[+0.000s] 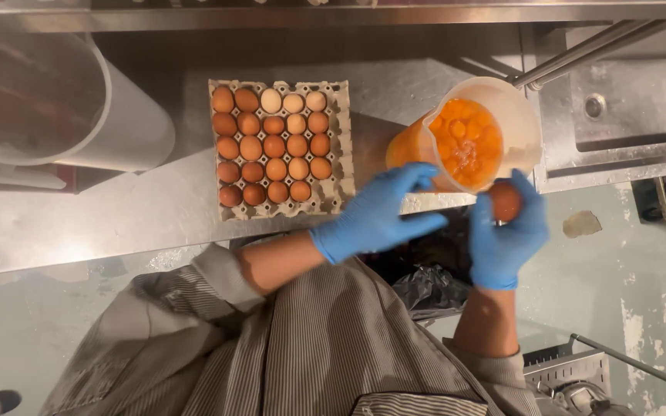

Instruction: Cracking multiple eggs from cartons into a large measuring pitcher.

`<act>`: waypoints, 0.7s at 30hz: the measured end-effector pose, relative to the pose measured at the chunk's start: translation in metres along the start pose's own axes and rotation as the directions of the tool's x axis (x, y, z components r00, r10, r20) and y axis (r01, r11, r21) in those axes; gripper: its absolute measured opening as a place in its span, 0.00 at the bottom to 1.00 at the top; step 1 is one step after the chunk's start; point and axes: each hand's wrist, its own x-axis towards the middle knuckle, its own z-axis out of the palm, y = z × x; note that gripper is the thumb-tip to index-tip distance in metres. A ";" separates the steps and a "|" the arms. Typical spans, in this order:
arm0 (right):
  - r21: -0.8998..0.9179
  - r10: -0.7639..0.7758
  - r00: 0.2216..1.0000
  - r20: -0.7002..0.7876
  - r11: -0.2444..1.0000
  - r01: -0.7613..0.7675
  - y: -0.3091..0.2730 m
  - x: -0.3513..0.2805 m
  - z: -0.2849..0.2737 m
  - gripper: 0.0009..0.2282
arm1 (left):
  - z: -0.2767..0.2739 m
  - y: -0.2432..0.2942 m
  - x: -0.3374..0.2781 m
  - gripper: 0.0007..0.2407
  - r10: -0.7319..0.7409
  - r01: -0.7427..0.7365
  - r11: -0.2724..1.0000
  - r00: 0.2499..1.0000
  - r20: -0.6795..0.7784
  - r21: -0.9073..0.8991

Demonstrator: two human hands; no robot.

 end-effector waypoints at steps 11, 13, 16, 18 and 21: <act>-0.038 0.009 0.999 -0.031 0.999 -0.010 0.038 0.034 -0.004 0.19 | -0.078 -0.168 -0.042 0.20 -0.469 0.182 0.399 0.883 0.030 0.899; -0.098 0.086 0.996 0.027 0.992 -0.083 0.044 0.049 0.002 0.17 | -0.079 -0.178 -0.038 0.22 -0.439 0.139 0.339 0.898 0.026 0.930; -0.201 0.111 0.989 0.097 0.975 -0.090 0.055 0.066 0.016 0.15 | -0.079 -0.184 -0.041 0.20 -0.424 0.126 0.338 0.905 0.032 0.933; -0.249 0.103 0.988 0.118 0.966 -0.071 0.049 0.074 0.017 0.14 | -0.078 -0.179 -0.046 0.20 -0.399 0.096 0.331 0.916 0.047 0.939; -0.306 0.095 0.991 0.099 0.950 -0.061 0.047 0.080 0.000 0.13 | -0.081 -0.181 -0.051 0.19 -0.269 -0.008 0.360 0.957 0.112 0.933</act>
